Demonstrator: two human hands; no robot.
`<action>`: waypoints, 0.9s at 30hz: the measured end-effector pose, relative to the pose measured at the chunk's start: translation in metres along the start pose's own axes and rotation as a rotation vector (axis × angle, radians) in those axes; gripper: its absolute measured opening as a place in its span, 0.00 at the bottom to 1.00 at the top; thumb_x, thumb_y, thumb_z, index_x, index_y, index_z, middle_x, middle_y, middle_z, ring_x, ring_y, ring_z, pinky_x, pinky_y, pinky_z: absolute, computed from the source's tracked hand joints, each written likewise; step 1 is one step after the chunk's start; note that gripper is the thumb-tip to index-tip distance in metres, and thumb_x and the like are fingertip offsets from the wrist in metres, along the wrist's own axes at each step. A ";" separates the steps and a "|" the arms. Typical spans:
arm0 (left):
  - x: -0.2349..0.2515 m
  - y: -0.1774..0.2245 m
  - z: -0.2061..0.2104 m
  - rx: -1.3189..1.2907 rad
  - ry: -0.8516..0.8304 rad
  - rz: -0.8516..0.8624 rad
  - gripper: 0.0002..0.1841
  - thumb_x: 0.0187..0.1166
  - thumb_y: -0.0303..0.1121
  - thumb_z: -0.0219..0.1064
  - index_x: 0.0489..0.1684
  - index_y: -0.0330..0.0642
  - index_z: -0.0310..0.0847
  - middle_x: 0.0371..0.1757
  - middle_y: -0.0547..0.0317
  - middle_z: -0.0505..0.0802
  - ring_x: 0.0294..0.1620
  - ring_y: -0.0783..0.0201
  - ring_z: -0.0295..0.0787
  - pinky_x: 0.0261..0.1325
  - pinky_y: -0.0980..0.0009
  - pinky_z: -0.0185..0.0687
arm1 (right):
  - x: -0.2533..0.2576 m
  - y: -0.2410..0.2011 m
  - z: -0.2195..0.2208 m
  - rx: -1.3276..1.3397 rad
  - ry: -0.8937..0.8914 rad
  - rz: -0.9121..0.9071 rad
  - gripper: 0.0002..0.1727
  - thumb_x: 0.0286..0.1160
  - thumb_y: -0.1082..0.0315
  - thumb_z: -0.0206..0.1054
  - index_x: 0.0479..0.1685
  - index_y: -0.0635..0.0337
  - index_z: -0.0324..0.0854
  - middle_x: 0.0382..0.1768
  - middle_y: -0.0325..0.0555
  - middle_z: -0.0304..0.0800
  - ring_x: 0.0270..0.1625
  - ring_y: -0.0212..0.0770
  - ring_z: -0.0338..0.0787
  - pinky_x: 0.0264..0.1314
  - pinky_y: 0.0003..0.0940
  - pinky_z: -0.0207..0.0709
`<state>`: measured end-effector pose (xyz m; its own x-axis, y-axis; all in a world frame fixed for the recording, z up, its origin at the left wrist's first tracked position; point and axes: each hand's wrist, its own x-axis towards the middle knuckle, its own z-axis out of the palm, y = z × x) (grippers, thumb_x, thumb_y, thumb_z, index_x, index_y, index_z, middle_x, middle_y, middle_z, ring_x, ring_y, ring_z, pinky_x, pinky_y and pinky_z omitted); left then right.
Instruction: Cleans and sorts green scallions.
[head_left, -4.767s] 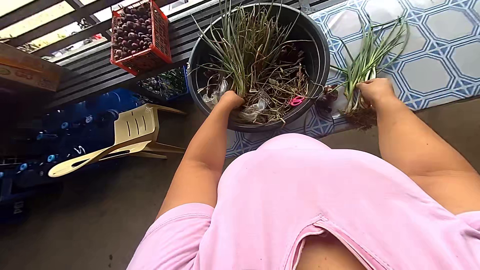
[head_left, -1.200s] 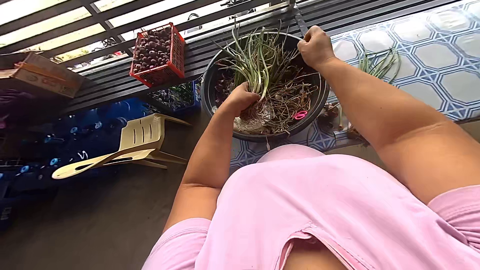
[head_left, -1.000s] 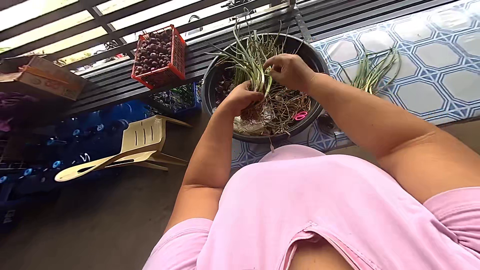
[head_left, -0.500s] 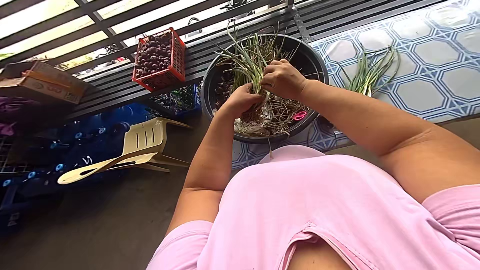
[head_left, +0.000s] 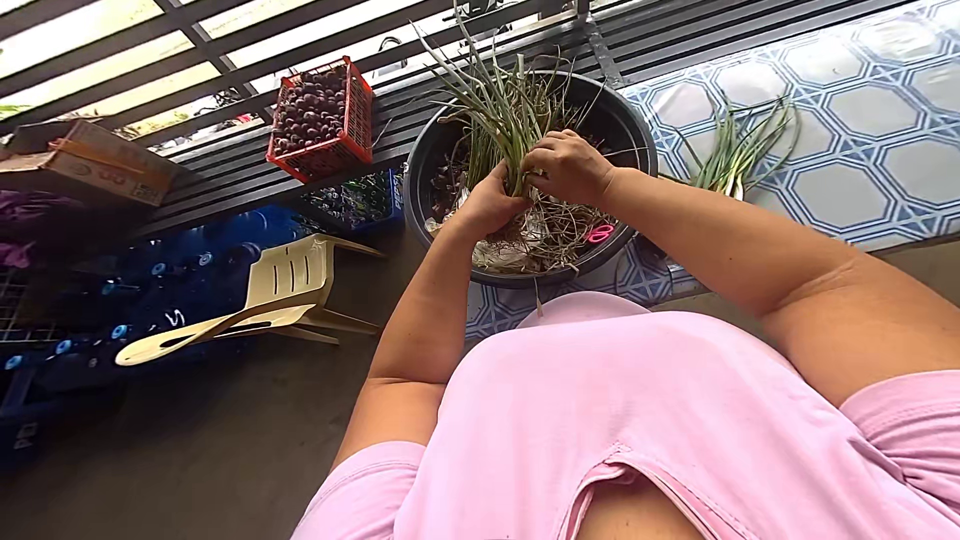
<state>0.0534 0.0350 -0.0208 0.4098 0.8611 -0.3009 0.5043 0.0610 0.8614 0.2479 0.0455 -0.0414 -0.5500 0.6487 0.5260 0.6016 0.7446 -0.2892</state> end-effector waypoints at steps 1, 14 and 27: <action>-0.001 0.001 -0.001 0.005 0.006 0.000 0.43 0.74 0.24 0.73 0.91 0.45 0.53 0.64 0.43 0.88 0.53 0.56 0.90 0.58 0.57 0.87 | -0.001 -0.002 0.001 0.013 0.017 0.026 0.08 0.76 0.69 0.71 0.46 0.63 0.92 0.49 0.57 0.96 0.58 0.60 0.93 0.63 0.57 0.80; 0.000 0.001 0.001 0.042 -0.023 0.028 0.34 0.83 0.30 0.65 0.89 0.44 0.56 0.62 0.46 0.88 0.52 0.58 0.89 0.58 0.58 0.85 | 0.006 0.007 -0.004 -0.045 -0.030 -0.134 0.07 0.74 0.71 0.68 0.35 0.66 0.88 0.42 0.60 0.93 0.53 0.62 0.92 0.55 0.56 0.81; -0.009 -0.002 0.004 0.513 0.029 -0.185 0.37 0.87 0.34 0.62 0.95 0.44 0.47 0.72 0.35 0.85 0.73 0.37 0.83 0.73 0.35 0.75 | 0.022 0.013 -0.046 -0.039 -0.381 0.762 0.21 0.76 0.69 0.68 0.68 0.63 0.80 0.64 0.65 0.85 0.70 0.66 0.84 0.71 0.69 0.73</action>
<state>0.0515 0.0253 -0.0211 0.2618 0.8733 -0.4108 0.8752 -0.0354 0.4825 0.2705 0.0628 0.0036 -0.1400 0.9843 -0.1079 0.9021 0.0818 -0.4238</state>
